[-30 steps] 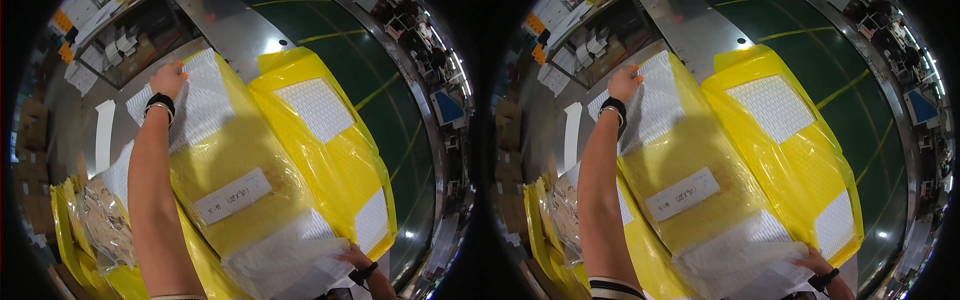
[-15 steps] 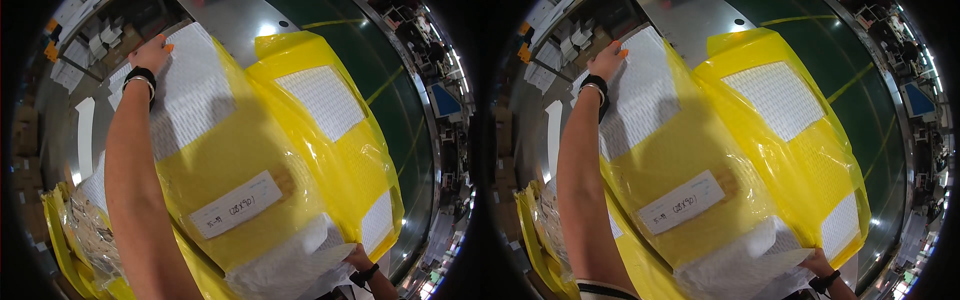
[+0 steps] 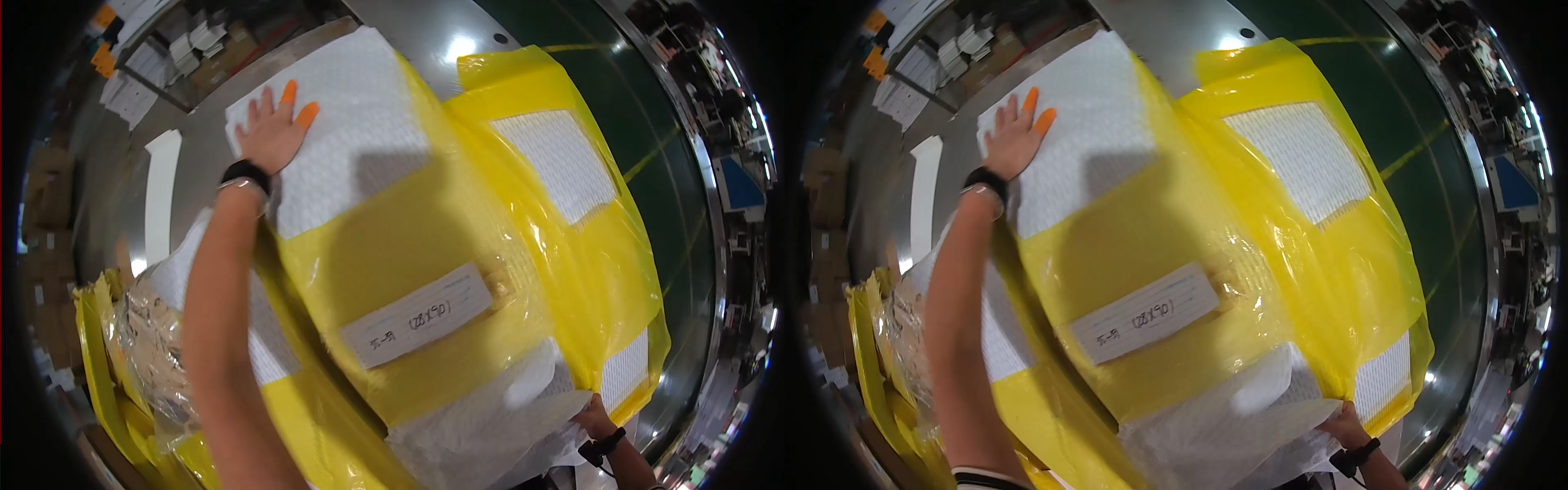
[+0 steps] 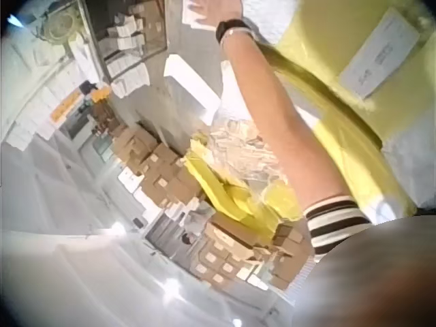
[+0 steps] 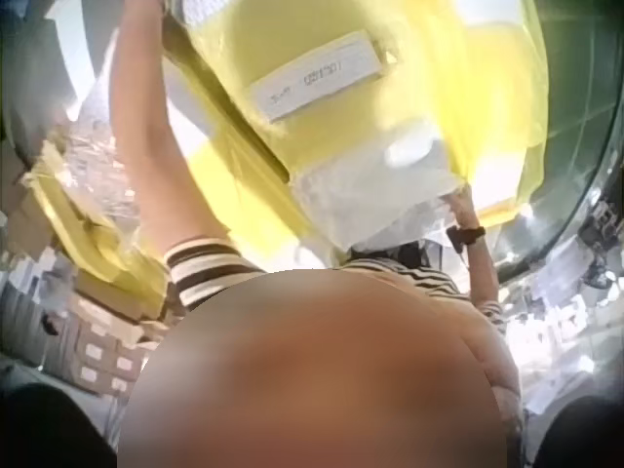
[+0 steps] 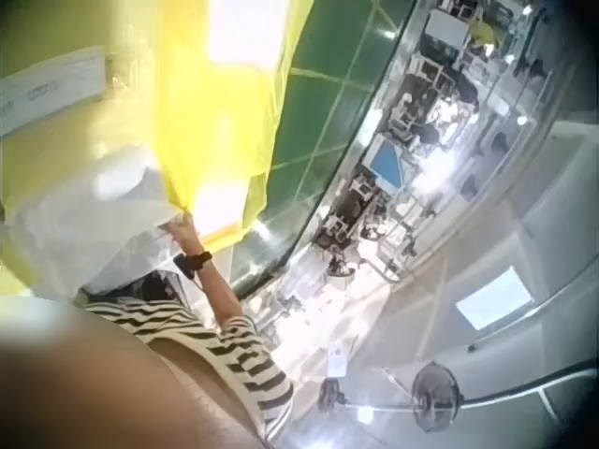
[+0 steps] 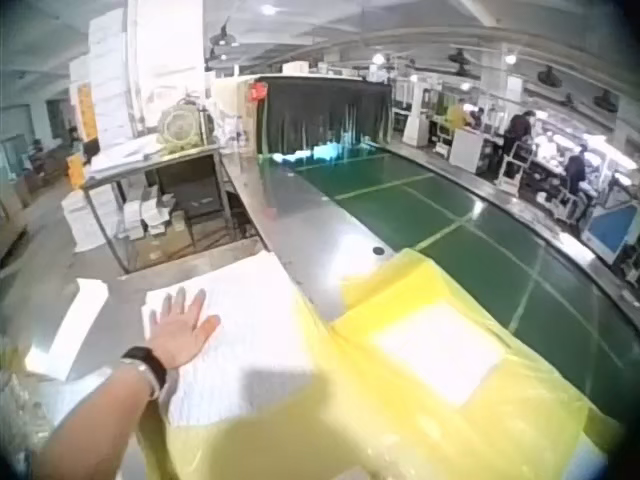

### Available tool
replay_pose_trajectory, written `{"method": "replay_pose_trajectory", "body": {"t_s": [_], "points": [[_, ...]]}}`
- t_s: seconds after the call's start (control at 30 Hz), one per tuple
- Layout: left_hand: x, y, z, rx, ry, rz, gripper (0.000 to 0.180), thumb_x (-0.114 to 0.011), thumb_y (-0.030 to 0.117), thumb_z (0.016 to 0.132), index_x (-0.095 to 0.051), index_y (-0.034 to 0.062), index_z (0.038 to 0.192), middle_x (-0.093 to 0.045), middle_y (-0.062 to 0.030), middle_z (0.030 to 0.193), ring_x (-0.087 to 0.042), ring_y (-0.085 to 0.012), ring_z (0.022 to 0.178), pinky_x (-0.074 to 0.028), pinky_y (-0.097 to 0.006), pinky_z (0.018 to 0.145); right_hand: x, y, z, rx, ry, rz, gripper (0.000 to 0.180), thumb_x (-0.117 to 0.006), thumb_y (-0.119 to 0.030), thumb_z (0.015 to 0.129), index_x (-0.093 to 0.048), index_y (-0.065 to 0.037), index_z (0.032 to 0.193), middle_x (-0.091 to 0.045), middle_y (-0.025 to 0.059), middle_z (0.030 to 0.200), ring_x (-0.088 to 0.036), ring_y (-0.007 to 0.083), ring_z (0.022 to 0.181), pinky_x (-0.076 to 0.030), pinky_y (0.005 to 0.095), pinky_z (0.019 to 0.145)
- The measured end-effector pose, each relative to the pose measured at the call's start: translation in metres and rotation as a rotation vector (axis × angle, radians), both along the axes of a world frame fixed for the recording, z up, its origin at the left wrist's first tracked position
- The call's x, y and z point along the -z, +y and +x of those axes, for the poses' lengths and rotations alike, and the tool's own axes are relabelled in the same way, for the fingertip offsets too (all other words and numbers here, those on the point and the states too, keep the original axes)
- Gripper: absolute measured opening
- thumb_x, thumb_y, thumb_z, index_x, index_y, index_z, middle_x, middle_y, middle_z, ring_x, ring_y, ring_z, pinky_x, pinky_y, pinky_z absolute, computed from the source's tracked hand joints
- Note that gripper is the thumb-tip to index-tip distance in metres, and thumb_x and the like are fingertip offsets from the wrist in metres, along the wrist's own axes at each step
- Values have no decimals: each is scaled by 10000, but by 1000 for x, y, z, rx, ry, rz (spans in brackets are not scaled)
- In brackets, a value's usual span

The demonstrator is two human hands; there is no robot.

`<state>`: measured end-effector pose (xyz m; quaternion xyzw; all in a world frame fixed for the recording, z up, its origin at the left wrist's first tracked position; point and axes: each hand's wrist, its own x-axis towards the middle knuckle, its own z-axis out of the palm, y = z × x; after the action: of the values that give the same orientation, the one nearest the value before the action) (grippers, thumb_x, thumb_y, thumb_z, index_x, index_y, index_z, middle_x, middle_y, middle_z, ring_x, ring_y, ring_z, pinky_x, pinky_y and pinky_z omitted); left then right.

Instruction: The person pulls a sheet of packing paper from a yellow plastic bag, wraps a pair of shoes inside a box, and closes the lid. They then place the box on a conveyor belt and pull another sheet of paper from the bag.

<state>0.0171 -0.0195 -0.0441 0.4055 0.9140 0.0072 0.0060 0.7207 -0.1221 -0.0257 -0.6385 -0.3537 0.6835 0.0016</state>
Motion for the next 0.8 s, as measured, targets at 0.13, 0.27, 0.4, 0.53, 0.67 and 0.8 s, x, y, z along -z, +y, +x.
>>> {"method": "replay_pose_trajectory", "body": {"t_s": [0.13,0.27,0.4,0.53,0.67,0.8], "points": [[0,5,-5,1,-159,5,691,-325,630,960,-230,280,1549,-115,-116,1631,-95,-364,1495,-67,-584,1175,1,2,3,-16,31,-30,445,-761,63,722,-662,-8,1150,-705,71,1073,-679,197,976,-539,337,911],[-2,-9,-18,-44,-136,88,679,-360,603,967,-290,230,1530,-163,-150,1615,-150,-374,1481,-106,-597,1164,1,-2,-7,-42,41,-11,446,-748,60,738,-654,-15,1167,-701,67,1079,-672,199,990,-542,338,910],[-22,-10,4,-16,-16,779,665,-509,521,944,-422,87,1440,-303,-217,1544,-271,-403,1426,-177,-604,1139,-6,-1,-8,-50,-29,18,461,-738,28,755,-634,-22,1202,-682,69,1116,-655,199,1009,-531,335,901],[11,-16,55,101,-88,-24,852,-345,741,898,-223,215,1557,-123,-222,1606,-135,-388,1482,-144,-566,1167,-8,-1,-4,-83,-23,43,455,-739,-11,766,-631,-26,1208,-674,67,1127,-645,201,1016,-508,336,913],[-6,-22,5,-122,-133,16,869,-308,758,887,-154,241,1569,-119,-173,1619,-155,-403,1469,-151,-579,1159,-1,-5,-21,-150,16,5,504,-702,-8,781,-572,-13,1268,-653,95,1160,-623,228,1070,-488,358,957],[-65,-17,95,88,-289,431,742,-425,546,968,-280,57,1506,-276,-219,1556,-249,-361,1446,-208,-449,1170,-10,1,-11,-164,127,75,524,-759,-114,780,-572,-12,1259,-648,82,1158,-619,211,1053,-486,338,939]]}}
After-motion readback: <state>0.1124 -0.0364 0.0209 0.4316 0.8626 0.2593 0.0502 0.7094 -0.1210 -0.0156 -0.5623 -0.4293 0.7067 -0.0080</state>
